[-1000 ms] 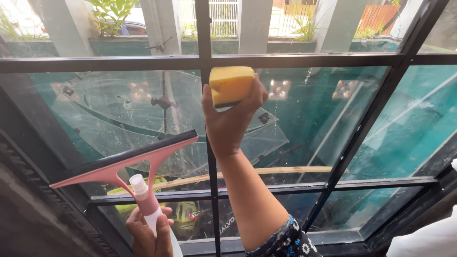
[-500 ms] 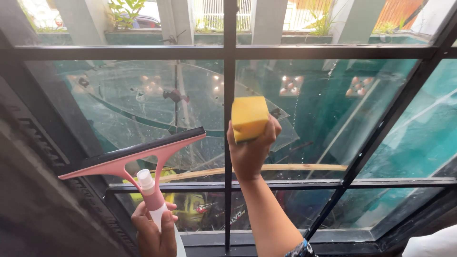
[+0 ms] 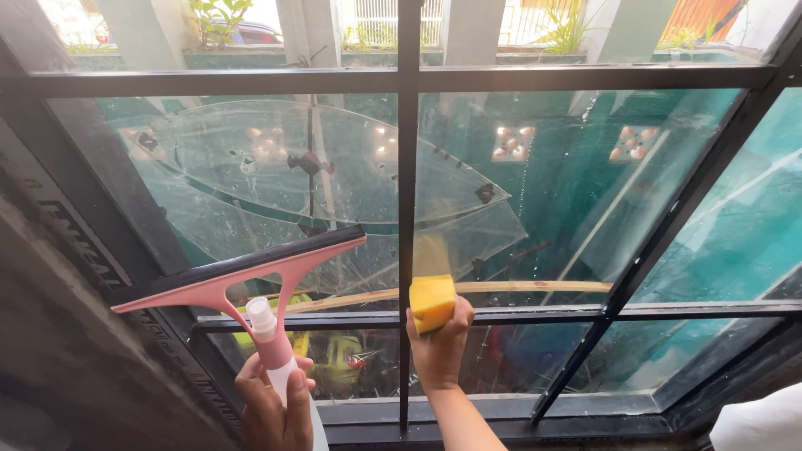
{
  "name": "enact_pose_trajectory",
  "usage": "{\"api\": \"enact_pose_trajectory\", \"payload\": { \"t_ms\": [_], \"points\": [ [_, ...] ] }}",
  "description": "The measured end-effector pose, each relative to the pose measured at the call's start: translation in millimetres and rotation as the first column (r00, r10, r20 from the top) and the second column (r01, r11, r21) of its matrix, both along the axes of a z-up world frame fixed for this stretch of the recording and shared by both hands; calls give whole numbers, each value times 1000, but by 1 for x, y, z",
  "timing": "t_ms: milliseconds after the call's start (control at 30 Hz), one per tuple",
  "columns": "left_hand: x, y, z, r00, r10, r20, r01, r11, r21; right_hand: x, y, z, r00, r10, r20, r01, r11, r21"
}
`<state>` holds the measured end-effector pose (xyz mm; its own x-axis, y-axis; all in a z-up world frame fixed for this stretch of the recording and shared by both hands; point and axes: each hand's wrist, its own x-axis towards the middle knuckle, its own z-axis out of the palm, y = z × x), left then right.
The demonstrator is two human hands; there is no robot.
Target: Clean a glass window using a spray bottle with an integrated squeegee and a sponge.
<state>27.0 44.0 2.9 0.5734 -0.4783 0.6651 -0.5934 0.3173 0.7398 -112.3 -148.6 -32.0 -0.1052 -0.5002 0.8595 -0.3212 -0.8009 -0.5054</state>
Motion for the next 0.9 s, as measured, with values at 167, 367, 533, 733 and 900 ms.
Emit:
{"api": "enact_pose_trajectory", "payload": {
  "t_ms": [167, 367, 533, 733, 900],
  "points": [
    [-6, 1, 3, 1000, -12, 5, 12, 1000, -14, -21, 9, 0, 993, -18, -120, 32, 993, 117],
    [-5, 1, 1, 1000, -3, -7, 3, 999, -42, -37, 11, 122, 996, 75, 39, -73, 995, -64],
    [-9, 5, 8, 1000, 10, -19, -11, 999, -38, -20, -26, 240, 949, 218, 227, -145, 943, -299],
    [4, 9, 3, 1000, 8, -18, -9, 997, -77, 3, -31, 280, 984, -104, 145, 148, 930, -337],
    [10, 11, -4, 1000, -3, -20, 0, 993, -118, 9, -29, 260, 977, -197, 83, 214, 921, -325]
  ]
}}
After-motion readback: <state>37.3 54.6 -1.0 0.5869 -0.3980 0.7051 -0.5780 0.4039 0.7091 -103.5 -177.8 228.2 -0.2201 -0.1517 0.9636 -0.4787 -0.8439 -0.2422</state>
